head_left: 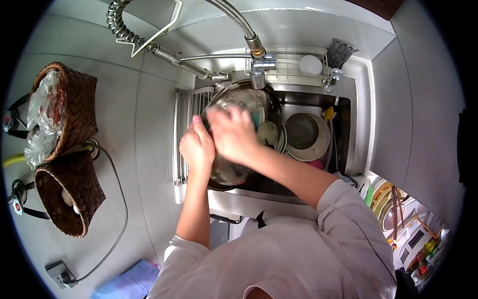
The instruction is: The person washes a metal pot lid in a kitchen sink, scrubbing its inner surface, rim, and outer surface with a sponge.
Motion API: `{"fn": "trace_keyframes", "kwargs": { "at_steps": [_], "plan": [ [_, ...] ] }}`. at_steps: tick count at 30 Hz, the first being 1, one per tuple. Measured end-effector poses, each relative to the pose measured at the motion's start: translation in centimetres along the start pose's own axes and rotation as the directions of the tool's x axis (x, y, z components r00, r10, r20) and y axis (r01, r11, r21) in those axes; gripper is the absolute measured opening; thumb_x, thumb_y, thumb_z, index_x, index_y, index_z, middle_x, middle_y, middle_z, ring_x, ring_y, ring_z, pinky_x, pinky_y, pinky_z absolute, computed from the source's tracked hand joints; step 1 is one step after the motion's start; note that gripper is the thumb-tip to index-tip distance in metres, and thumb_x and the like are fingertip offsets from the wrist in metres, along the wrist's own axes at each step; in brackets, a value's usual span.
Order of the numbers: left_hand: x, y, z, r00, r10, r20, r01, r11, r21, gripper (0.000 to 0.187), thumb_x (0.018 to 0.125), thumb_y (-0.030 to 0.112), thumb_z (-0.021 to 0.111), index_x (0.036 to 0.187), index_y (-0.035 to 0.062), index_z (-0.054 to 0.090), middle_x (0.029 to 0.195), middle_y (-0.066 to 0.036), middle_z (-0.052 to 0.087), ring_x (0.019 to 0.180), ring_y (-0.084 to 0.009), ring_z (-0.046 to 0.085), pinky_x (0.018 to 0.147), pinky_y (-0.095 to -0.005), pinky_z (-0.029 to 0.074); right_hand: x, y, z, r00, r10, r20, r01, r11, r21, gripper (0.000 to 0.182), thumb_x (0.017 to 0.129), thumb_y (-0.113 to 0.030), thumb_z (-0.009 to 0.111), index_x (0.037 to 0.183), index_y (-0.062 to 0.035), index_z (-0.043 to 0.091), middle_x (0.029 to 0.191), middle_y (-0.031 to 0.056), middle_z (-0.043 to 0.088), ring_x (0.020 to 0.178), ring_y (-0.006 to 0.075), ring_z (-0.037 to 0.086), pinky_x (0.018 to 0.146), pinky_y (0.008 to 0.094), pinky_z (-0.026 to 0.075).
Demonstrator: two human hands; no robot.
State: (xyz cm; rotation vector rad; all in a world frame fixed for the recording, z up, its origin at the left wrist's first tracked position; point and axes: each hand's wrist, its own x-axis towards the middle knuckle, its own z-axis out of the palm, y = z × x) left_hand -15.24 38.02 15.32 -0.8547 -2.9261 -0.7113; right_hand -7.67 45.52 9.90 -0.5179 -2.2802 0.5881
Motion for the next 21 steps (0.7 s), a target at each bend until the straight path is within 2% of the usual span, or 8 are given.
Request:
{"fn": "trace_keyframes", "kwargs": {
  "at_steps": [3,8,11,13,14,16,18,21],
  "plan": [
    [-0.4,-0.1,0.0,1.0,0.031,-0.005,-0.031,0.994,-0.102,0.055,0.104,0.036,0.032,0.08,-0.0007,0.065,0.072,-0.025,0.064,0.068,-0.0446,0.062,0.063,-0.0501,0.047,-1.2,0.0,-0.4,0.987,-0.155,-0.044,0.157,0.987,0.041,0.023,0.082,-0.021,0.06,0.097,-0.0086,0.072,0.121,-0.0002,0.06,0.104,0.0265,0.053,0.079,0.0396,0.041],
    [-0.7,-0.8,-0.3,1.0,0.016,0.002,-0.016,1.0,-0.024,0.055,0.105,0.036,0.031,0.082,-0.0004,0.066,0.074,-0.025,0.064,0.069,-0.0442,0.062,0.064,-0.0501,0.047,1.4,6.6,-1.4,0.984,0.178,0.001,-0.173,0.957,-0.233,0.025,0.086,-0.025,0.056,0.1,-0.0099,0.07,0.107,0.0043,0.061,0.1,0.0271,0.051,0.081,0.0431,0.041],
    [-0.9,-0.7,-0.3,0.999,0.032,-0.026,-0.032,0.999,-0.019,0.056,0.104,0.037,0.031,0.082,-0.0008,0.066,0.072,-0.025,0.064,0.068,-0.0446,0.062,0.064,-0.0504,0.047,0.8,7.9,0.1,0.961,0.27,0.053,-0.263,0.959,-0.109,0.022,0.087,-0.022,0.055,0.096,-0.01,0.071,0.108,0.0058,0.062,0.101,0.029,0.05,0.082,0.0455,0.041],
    [-0.8,-0.4,-0.1,0.998,0.041,-0.037,-0.041,0.999,-0.005,0.056,0.104,0.037,0.032,0.081,-0.0013,0.065,0.07,-0.025,0.063,0.067,-0.0447,0.062,0.064,-0.0504,0.047,0.8,2.9,-1.1,0.999,0.041,-0.023,-0.04,0.998,0.042,0.021,0.086,-0.018,0.055,0.095,-0.0055,0.07,0.115,0.0091,0.059,0.105,0.0324,0.05,0.088,0.047,0.042],
    [-0.7,-0.4,-0.1,1.0,0.023,-0.014,-0.024,0.998,-0.051,0.056,0.104,0.037,0.032,0.081,-0.0015,0.065,0.07,-0.025,0.063,0.067,-0.0448,0.061,0.063,-0.0504,0.046,0.0,0.2,0.1,0.997,0.074,-0.024,-0.07,0.988,0.136,0.023,0.083,-0.018,0.057,0.095,-0.0031,0.07,0.12,0.0105,0.058,0.112,0.0335,0.05,0.094,0.0481,0.042],
    [-0.5,-1.1,-0.2,0.999,-0.01,0.031,0.014,0.991,-0.135,0.056,0.104,0.037,0.032,0.08,-0.0019,0.065,0.069,-0.025,0.063,0.066,-0.045,0.061,0.063,-0.0504,0.046,-2.5,-1.6,0.3,0.986,-0.164,-0.023,0.165,0.973,0.161,0.036,0.081,-0.018,0.058,0.11,0.0014,0.065,0.121,0.011,0.058,0.115,0.0326,0.051,0.099,0.0454,0.041],
    [-0.5,-1.5,0.1,0.999,0.043,-0.013,-0.045,0.989,-0.139,0.055,0.104,0.036,0.033,0.08,-0.0027,0.065,0.07,-0.026,0.062,0.066,-0.0465,0.06,0.063,-0.0506,0.046,-2.6,-0.2,0.7,0.972,-0.208,0.107,0.208,0.978,0.012,0.043,0.082,-0.025,0.062,0.12,-0.0045,0.064,0.129,0.0063,0.056,0.116,0.0316,0.048,0.101,0.0441,0.039],
    [-0.2,-1.9,-0.1,1.0,0.003,0.018,-0.001,0.995,-0.103,0.055,0.104,0.036,0.033,0.081,-0.003,0.064,0.071,-0.027,0.061,0.069,-0.0478,0.059,0.064,-0.0518,0.045,0.7,3.0,-1.2,0.989,0.071,0.126,-0.07,0.997,-0.014,0.035,0.09,-0.025,0.057,0.118,-0.0057,0.065,0.122,0.0045,0.06,0.109,0.0297,0.053,0.095,0.0449,0.04]
  ]
}}
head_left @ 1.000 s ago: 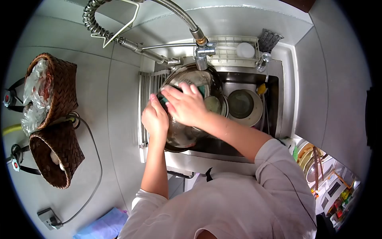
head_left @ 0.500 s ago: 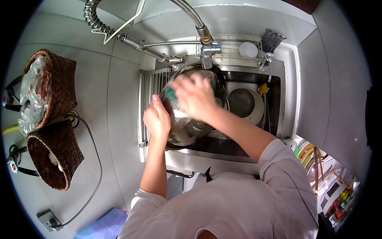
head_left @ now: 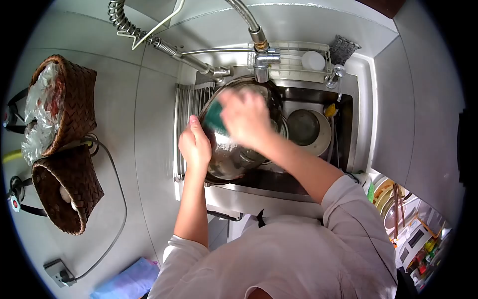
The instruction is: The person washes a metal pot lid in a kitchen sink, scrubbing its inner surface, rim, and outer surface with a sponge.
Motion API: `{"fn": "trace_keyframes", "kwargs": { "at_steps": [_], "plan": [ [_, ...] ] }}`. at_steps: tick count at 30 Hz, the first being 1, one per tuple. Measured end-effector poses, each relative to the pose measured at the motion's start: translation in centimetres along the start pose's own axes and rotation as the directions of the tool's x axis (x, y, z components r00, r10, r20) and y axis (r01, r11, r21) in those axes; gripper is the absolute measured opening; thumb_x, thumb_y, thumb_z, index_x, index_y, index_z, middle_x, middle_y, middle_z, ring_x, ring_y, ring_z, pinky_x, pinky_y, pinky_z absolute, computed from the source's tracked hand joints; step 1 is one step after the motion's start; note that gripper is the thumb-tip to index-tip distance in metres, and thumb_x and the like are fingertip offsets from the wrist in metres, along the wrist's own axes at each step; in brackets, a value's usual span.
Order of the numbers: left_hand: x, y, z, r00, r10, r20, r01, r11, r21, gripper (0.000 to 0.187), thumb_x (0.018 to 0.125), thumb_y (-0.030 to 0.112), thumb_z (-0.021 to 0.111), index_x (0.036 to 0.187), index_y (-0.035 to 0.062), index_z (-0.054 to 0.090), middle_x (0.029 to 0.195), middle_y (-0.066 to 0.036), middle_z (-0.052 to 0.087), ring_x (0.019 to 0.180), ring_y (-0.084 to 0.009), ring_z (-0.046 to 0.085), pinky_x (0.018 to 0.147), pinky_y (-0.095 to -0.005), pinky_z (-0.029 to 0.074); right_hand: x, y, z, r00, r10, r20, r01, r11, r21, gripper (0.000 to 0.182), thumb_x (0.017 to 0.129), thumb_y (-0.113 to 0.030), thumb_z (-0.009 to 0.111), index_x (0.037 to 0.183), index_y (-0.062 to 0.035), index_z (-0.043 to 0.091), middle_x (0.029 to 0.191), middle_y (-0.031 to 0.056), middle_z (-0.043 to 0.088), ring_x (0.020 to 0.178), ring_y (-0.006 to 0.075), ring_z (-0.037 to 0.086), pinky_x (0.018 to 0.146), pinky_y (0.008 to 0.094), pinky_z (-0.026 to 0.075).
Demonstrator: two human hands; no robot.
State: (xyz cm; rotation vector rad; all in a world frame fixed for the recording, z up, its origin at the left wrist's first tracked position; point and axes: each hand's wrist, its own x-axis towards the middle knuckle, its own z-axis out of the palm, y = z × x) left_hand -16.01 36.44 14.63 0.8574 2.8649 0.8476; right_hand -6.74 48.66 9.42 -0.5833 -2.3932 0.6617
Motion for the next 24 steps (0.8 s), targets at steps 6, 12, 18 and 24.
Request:
{"fn": "trace_keyframes", "kwargs": {
  "at_steps": [6,12,18,24],
  "plan": [
    [-0.1,0.3,0.1,1.0,0.017,-0.007,-0.017,0.999,0.045,0.053,0.104,0.036,0.033,0.084,-0.0017,0.066,0.072,-0.027,0.062,0.072,-0.0478,0.061,0.066,-0.0523,0.046,-0.4,-2.2,0.6,0.998,-0.01,-0.057,0.01,1.0,-0.001,0.044,0.089,-0.031,0.059,0.121,-0.0018,0.062,0.125,0.0087,0.058,0.113,0.0305,0.05,0.098,0.0457,0.039],
    [-0.1,-0.3,0.0,1.0,0.013,-0.004,-0.013,1.0,0.012,0.052,0.104,0.036,0.034,0.089,-0.0011,0.067,0.073,-0.027,0.063,0.072,-0.0473,0.061,0.067,-0.0518,0.047,-0.4,-0.9,1.1,0.997,-0.053,-0.055,0.055,0.998,0.035,0.044,0.09,-0.032,0.057,0.123,-0.0028,0.06,0.129,0.0102,0.055,0.114,0.033,0.051,0.099,0.0473,0.039],
    [0.2,0.2,0.0,1.0,0.007,0.007,-0.007,0.998,0.062,0.051,0.104,0.036,0.035,0.084,-0.0002,0.066,0.073,-0.026,0.063,0.072,-0.0468,0.061,0.066,-0.0519,0.047,0.2,-0.5,1.2,0.986,0.134,-0.096,-0.122,0.986,0.117,0.04,0.089,-0.029,0.057,0.116,-0.0008,0.064,0.12,0.0115,0.06,0.109,0.0338,0.051,0.096,0.0462,0.04],
    [-0.1,0.0,0.0,0.999,0.05,-0.001,-0.05,0.998,0.033,0.045,0.103,0.036,0.041,0.087,0.002,0.066,0.073,-0.024,0.064,0.071,-0.0452,0.063,0.064,-0.0499,0.048,-1.3,-1.9,1.4,0.986,-0.066,-0.151,0.082,0.991,0.103,0.034,0.086,-0.025,0.06,0.113,-0.0053,0.066,0.118,0.0058,0.06,0.103,0.0308,0.051,0.091,0.0434,0.042]
  ]
}}
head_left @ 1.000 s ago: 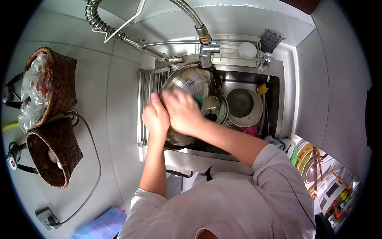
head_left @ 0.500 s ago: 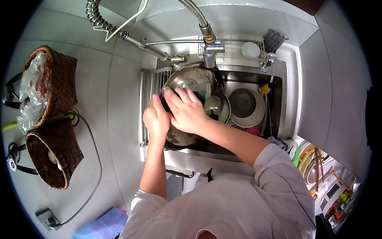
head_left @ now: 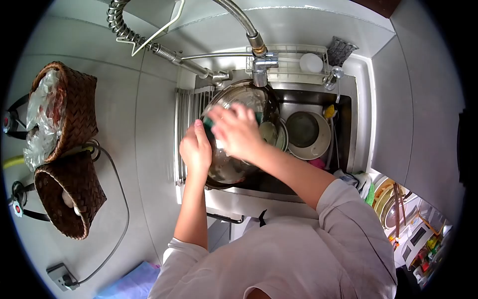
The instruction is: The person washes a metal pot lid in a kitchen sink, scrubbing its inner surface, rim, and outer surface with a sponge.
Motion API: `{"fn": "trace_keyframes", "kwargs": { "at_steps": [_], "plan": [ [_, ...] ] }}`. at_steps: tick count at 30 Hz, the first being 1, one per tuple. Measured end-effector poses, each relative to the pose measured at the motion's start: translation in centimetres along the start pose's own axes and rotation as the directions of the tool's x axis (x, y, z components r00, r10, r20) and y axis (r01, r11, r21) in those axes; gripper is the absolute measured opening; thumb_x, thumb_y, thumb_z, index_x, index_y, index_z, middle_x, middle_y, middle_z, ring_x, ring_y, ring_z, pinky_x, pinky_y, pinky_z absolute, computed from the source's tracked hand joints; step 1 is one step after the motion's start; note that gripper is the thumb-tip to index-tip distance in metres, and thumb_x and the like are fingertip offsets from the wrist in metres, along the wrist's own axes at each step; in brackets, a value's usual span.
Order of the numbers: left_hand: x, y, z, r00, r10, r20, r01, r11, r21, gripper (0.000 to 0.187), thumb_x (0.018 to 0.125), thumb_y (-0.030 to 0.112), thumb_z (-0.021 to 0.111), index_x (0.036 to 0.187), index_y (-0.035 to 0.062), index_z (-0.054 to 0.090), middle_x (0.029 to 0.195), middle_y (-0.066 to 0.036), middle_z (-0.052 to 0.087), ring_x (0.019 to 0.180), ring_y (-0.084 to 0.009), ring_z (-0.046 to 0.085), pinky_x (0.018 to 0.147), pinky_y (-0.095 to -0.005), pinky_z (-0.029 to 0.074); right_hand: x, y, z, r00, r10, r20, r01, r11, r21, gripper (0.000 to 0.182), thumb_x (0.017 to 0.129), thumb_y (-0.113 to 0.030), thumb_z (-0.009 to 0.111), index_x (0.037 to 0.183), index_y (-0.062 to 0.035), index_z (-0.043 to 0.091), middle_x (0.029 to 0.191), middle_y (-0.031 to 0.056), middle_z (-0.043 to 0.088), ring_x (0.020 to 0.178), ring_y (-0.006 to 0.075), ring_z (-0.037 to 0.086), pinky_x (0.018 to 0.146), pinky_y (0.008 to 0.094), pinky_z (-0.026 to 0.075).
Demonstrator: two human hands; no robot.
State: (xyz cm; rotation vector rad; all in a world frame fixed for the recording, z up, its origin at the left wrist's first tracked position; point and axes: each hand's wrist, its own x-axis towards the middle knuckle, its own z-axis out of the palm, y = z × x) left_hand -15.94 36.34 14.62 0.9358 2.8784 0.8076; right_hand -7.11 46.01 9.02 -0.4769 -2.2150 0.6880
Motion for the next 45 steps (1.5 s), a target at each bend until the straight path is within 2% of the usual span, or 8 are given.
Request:
{"fn": "trace_keyframes", "kwargs": {
  "at_steps": [3,9,15,20,25,31,37,45],
  "plan": [
    [0.0,-0.3,0.0,1.0,-0.003,-0.011,0.004,1.0,0.02,0.045,0.102,0.038,0.044,0.097,-0.0002,0.068,0.078,-0.025,0.065,0.076,-0.0423,0.064,0.069,-0.0465,0.048,1.8,4.5,-0.2,0.911,0.406,0.069,-0.407,0.913,-0.003,0.03,0.091,-0.019,0.053,0.115,-0.0054,0.064,0.123,0.0052,0.06,0.101,0.0301,0.049,0.09,0.0464,0.041],
    [-0.4,-0.1,0.3,0.999,0.048,-0.022,-0.047,0.996,0.071,0.039,0.102,0.033,0.045,0.093,0.0031,0.068,0.069,-0.023,0.063,0.065,-0.0435,0.062,0.06,-0.0486,0.048,-1.0,-1.9,0.3,0.997,0.01,0.073,-0.011,1.0,0.023,0.026,0.091,-0.022,0.056,0.11,-0.0075,0.068,0.129,0.0036,0.058,0.107,0.0299,0.048,0.092,0.0452,0.042],
    [-0.2,-0.5,0.0,1.0,-0.001,-0.003,0.001,0.997,0.082,0.04,0.102,0.034,0.047,0.095,0.0003,0.068,0.073,-0.025,0.064,0.07,-0.0436,0.062,0.065,-0.0465,0.049,1.6,4.2,-0.9,0.931,0.348,-0.108,-0.345,0.938,0.039,0.021,0.09,-0.015,0.055,0.1,-0.005,0.07,0.108,0.0065,0.066,0.097,0.0307,0.053,0.086,0.0443,0.044],
    [-0.4,0.5,-0.2,0.999,-0.026,0.028,0.026,0.999,0.026,0.041,0.102,0.034,0.047,0.093,-0.0015,0.066,0.073,-0.025,0.063,0.069,-0.0427,0.061,0.065,-0.0451,0.049,-0.4,-2.0,-0.5,0.998,0.024,-0.049,-0.022,0.999,0.046,0.022,0.092,-0.018,0.054,0.099,-0.0036,0.07,0.111,0.0058,0.063,0.097,0.0297,0.052,0.087,0.0438,0.043],
    [-0.4,-0.3,-0.2,1.0,0.002,0.02,-0.003,0.999,0.053,0.041,0.102,0.034,0.046,0.093,-0.0017,0.065,0.074,-0.025,0.063,0.07,-0.0426,0.062,0.065,-0.0448,0.049,1.6,4.3,-1.4,0.932,0.361,0.042,-0.36,0.933,-0.022,0.023,0.093,-0.015,0.05,0.097,-0.0035,0.069,0.109,0.0064,0.065,0.1,0.029,0.052,0.089,0.0451,0.043],
    [-0.4,-0.6,0.3,0.999,0.046,0.002,-0.046,0.996,0.082,0.042,0.103,0.035,0.041,0.094,0.0038,0.068,0.069,-0.023,0.063,0.066,-0.0436,0.062,0.061,-0.0501,0.049,-0.1,-1.3,-0.7,0.999,0.043,0.025,-0.043,0.998,0.036,0.025,0.093,-0.019,0.052,0.101,-0.0035,0.07,0.113,0.0041,0.063,0.101,0.0289,0.051,0.088,0.0441,0.044],
    [-0.3,-0.5,0.2,0.996,0.086,-0.039,-0.08,0.989,0.124,0.041,0.103,0.033,0.043,0.088,0.0031,0.066,0.068,-0.023,0.063,0.063,-0.0436,0.062,0.058,-0.0499,0.049,1.9,4.5,-1.2,0.944,0.323,-0.065,-0.324,0.946,-0.006,0.022,0.092,-0.015,0.051,0.098,-0.0027,0.069,0.107,0.007,0.065,0.095,0.0289,0.053,0.085,0.0438,0.044],
    [-1.0,-0.3,0.0,0.996,0.087,0.002,-0.087,0.995,0.056,0.039,0.103,0.031,0.043,0.09,0.0031,0.067,0.068,-0.023,0.063,0.063,-0.043,0.062,0.057,-0.0489,0.049,1.1,2.0,-2.3,0.978,0.206,-0.024,-0.207,0.978,-0.027,0.026,0.088,-0.019,0.055,0.106,-0.0057,0.069,0.107,0.0077,0.066,0.094,0.0303,0.054,0.085,0.0445,0.044]
  ]
}}
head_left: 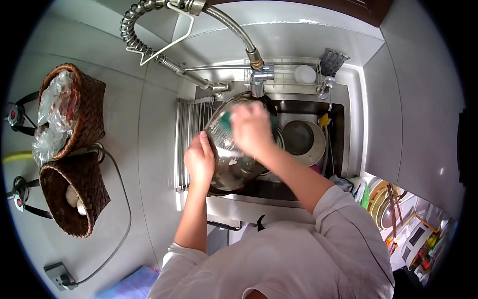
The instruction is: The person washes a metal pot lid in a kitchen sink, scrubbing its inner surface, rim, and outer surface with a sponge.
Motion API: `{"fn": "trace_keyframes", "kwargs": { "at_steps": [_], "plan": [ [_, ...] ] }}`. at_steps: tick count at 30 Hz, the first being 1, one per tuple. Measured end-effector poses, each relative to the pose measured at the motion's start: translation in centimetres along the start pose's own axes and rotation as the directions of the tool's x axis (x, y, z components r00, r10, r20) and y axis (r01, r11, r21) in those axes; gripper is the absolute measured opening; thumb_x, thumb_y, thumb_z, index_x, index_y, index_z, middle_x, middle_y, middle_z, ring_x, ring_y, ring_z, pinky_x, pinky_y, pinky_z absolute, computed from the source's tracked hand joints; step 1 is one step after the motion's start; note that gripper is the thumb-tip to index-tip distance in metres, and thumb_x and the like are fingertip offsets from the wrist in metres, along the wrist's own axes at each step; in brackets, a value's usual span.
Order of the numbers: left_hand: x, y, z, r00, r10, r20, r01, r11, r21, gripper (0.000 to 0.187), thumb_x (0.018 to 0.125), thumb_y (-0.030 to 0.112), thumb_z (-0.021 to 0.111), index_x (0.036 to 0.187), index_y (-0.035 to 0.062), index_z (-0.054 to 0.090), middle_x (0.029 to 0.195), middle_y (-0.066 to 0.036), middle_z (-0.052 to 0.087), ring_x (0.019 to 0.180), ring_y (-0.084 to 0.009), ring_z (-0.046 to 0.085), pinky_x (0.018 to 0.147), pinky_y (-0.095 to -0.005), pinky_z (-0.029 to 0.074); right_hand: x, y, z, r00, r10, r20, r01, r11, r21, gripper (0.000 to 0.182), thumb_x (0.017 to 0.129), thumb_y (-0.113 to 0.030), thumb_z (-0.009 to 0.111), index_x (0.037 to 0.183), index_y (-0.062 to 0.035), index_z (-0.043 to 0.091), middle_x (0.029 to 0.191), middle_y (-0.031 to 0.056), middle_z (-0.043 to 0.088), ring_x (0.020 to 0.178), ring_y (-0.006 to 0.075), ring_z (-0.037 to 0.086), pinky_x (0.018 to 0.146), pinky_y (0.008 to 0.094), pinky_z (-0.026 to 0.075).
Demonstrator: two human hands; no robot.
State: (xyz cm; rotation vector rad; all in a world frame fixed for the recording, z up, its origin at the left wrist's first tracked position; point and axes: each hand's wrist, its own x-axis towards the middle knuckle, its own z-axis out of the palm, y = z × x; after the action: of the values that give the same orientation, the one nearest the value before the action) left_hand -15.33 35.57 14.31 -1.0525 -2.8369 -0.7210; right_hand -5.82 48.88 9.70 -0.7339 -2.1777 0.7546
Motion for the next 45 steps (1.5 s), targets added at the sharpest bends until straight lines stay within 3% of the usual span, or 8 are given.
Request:
{"fn": "trace_keyframes", "kwargs": {
  "at_steps": [2,9,14,19,24,34,39,45],
  "plan": [
    [-0.2,0.1,0.0,0.999,0.028,-0.027,-0.028,1.0,0.006,0.038,0.103,0.031,0.043,0.093,0.0028,0.067,0.068,-0.023,0.063,0.063,-0.043,0.062,0.057,-0.0483,0.049,0.9,4.5,0.1,0.99,0.136,0.031,-0.131,0.981,-0.141,0.021,0.091,-0.015,0.05,0.095,-0.0048,0.068,0.1,0.0063,0.064,0.092,0.0298,0.053,0.08,0.0446,0.042],
    [-0.5,0.9,-0.2,1.0,-0.019,0.013,0.02,0.998,-0.056,0.038,0.102,0.032,0.046,0.095,0.0016,0.069,0.069,-0.023,0.063,0.063,-0.0425,0.063,0.057,-0.0465,0.049,-2.5,-2.9,-0.4,0.965,-0.263,-0.005,0.262,0.963,-0.069,0.023,0.087,-0.016,0.055,0.101,-0.0051,0.069,0.108,0.0046,0.064,0.095,0.0278,0.053,0.079,0.0415,0.044],
    [-1.6,-0.5,-0.4,1.0,0.006,-0.018,-0.01,0.978,-0.206,0.038,0.102,0.029,0.047,0.099,-0.0018,0.069,0.076,-0.026,0.064,0.069,-0.0399,0.065,0.062,-0.0437,0.05,-0.2,7.3,-1.4,0.988,0.134,-0.075,-0.144,0.979,-0.146,0.012,0.083,-0.011,0.057,0.08,-0.0036,0.066,0.088,0.0108,0.064,0.085,0.0342,0.056,0.075,0.0442,0.047],
    [-3.5,-2.5,-0.6,0.998,-0.041,0.052,0.06,0.888,-0.455,0.037,0.104,0.027,0.046,0.093,-0.005,0.062,0.068,-0.005,0.055,0.065,-0.0108,0.047,0.062,-0.0279,0.043,-3.5,9.2,-3.6,0.899,0.359,-0.252,-0.346,0.933,0.098,0.015,0.088,-0.008,0.053,0.095,-0.001,0.063,0.105,0.0125,0.065,0.091,0.0369,0.054,0.085,0.0446,0.044],
    [-3.3,-5.4,2.5,0.989,-0.076,0.128,0.146,0.669,-0.729,0.035,0.105,0.028,0.045,0.087,-0.0009,0.056,0.082,0.002,0.053,0.078,-0.008,0.042,0.069,-0.0245,0.038,-2.8,7.7,-4.0,0.916,0.236,-0.325,-0.238,0.971,0.033,0.018,0.088,-0.008,0.054,0.101,-0.0023,0.065,0.109,0.0097,0.064,0.094,0.0356,0.052,0.086,0.0442,0.044],
    [-3.8,-5.3,6.5,0.948,0.032,0.318,0.18,0.767,-0.616,0.025,0.103,0.019,0.05,0.109,-0.0034,0.06,0.09,-0.001,0.062,0.084,-0.007,0.05,0.077,-0.0223,0.043,-2.5,4.7,-2.4,0.983,0.058,-0.172,-0.079,0.99,-0.118,0.028,0.085,-0.02,0.063,0.109,-0.0051,0.068,0.116,0.0041,0.062,0.096,0.0305,0.051,0.086,0.0432,0.043],
    [-1.8,-5.5,5.8,0.857,-0.006,0.515,0.423,0.578,-0.698,0.019,0.093,0.012,0.06,0.104,-0.0029,0.064,0.088,-0.002,0.068,0.075,-0.0081,0.058,0.071,-0.0237,0.047,-3.9,3.7,-3.2,0.998,0.003,0.07,0.01,0.982,-0.191,0.065,0.085,-0.043,0.064,0.132,0.001,0.053,0.136,0.0165,0.052,0.13,0.04,0.041,0.106,0.0503,0.034],
    [0.9,-3.3,6.0,0.821,0.009,0.571,0.459,0.584,-0.669,0.041,0.088,0.011,0.049,0.125,-0.0065,0.055,0.112,-0.008,0.065,0.105,-0.0153,0.057,0.095,-0.0264,0.041,-4.9,3.7,-1.4,0.993,-0.087,0.085,0.096,0.989,-0.109,0.049,0.088,-0.029,0.063,0.127,-0.0001,0.056,0.134,0.0161,0.053,0.131,0.0359,0.043,0.109,0.0485,0.035]
  ]
}}
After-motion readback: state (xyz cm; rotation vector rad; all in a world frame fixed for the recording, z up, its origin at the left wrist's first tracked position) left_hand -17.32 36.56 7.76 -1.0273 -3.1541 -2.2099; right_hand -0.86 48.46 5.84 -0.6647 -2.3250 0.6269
